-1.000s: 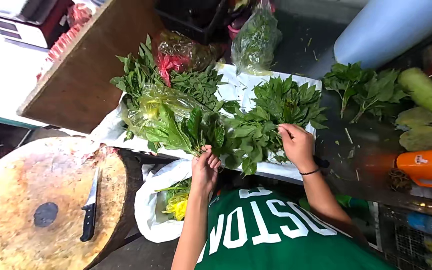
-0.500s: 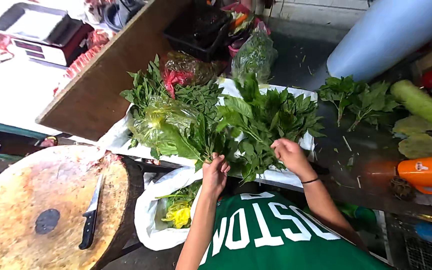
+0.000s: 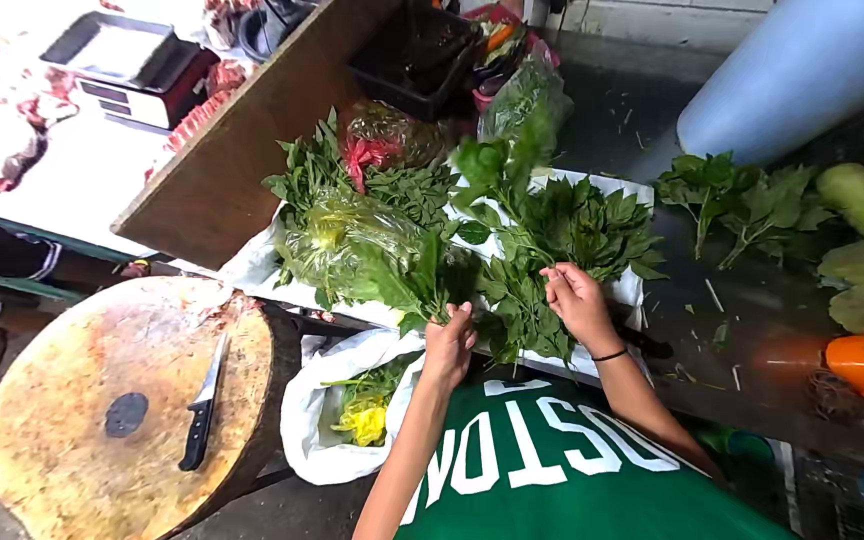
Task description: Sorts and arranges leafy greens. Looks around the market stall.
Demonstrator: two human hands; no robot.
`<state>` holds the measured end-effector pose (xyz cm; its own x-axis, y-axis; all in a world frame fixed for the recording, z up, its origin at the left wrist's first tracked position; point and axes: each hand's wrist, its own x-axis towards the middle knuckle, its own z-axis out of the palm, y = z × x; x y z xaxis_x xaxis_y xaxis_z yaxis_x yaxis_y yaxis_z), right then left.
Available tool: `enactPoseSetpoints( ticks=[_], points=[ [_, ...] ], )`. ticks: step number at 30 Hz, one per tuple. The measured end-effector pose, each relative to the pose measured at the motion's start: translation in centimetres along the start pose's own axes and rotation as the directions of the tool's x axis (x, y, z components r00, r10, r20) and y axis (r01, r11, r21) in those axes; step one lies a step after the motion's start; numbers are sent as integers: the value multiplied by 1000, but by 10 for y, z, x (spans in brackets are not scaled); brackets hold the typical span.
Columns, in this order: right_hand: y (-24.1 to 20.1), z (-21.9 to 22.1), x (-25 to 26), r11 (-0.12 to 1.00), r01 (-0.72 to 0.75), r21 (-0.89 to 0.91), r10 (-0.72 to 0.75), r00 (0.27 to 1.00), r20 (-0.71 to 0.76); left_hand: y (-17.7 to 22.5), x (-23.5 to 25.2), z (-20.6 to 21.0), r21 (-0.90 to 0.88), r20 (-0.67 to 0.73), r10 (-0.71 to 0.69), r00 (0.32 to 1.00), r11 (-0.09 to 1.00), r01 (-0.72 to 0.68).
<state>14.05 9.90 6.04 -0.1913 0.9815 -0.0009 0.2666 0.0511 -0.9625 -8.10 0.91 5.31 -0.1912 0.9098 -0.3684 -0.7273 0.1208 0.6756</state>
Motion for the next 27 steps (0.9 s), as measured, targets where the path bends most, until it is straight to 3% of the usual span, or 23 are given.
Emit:
enactPoseSetpoints(
  ticks=[5, 8, 13, 17, 24, 27],
  points=[
    [-8, 18, -13, 974, -68, 218, 15, 971, 237, -12, 19, 26, 185, 125, -57, 990, 982, 34],
    [-8, 25, -18, 969, -104, 225, 29, 949, 313, -23, 31, 36, 215, 139, -28, 990, 977, -3],
    [-8, 20, -12, 996, 30, -85, -11, 977, 215, -30, 34, 41, 256, 135, -25, 991, 966, -11],
    [-3, 11, -12, 961, 184, -207, -156, 977, 146, -35, 34, 45, 264, 134, -38, 990, 965, 2],
    [16, 17, -22, 875, 453, -170, -454, 890, 33, -29, 31, 69, 129, 78, -1, 997, 992, -9],
    [20, 19, -36, 833, 525, -173, -527, 849, 37, -11, 44, 61, 177, 82, 63, 995, 981, -77]
  ],
)
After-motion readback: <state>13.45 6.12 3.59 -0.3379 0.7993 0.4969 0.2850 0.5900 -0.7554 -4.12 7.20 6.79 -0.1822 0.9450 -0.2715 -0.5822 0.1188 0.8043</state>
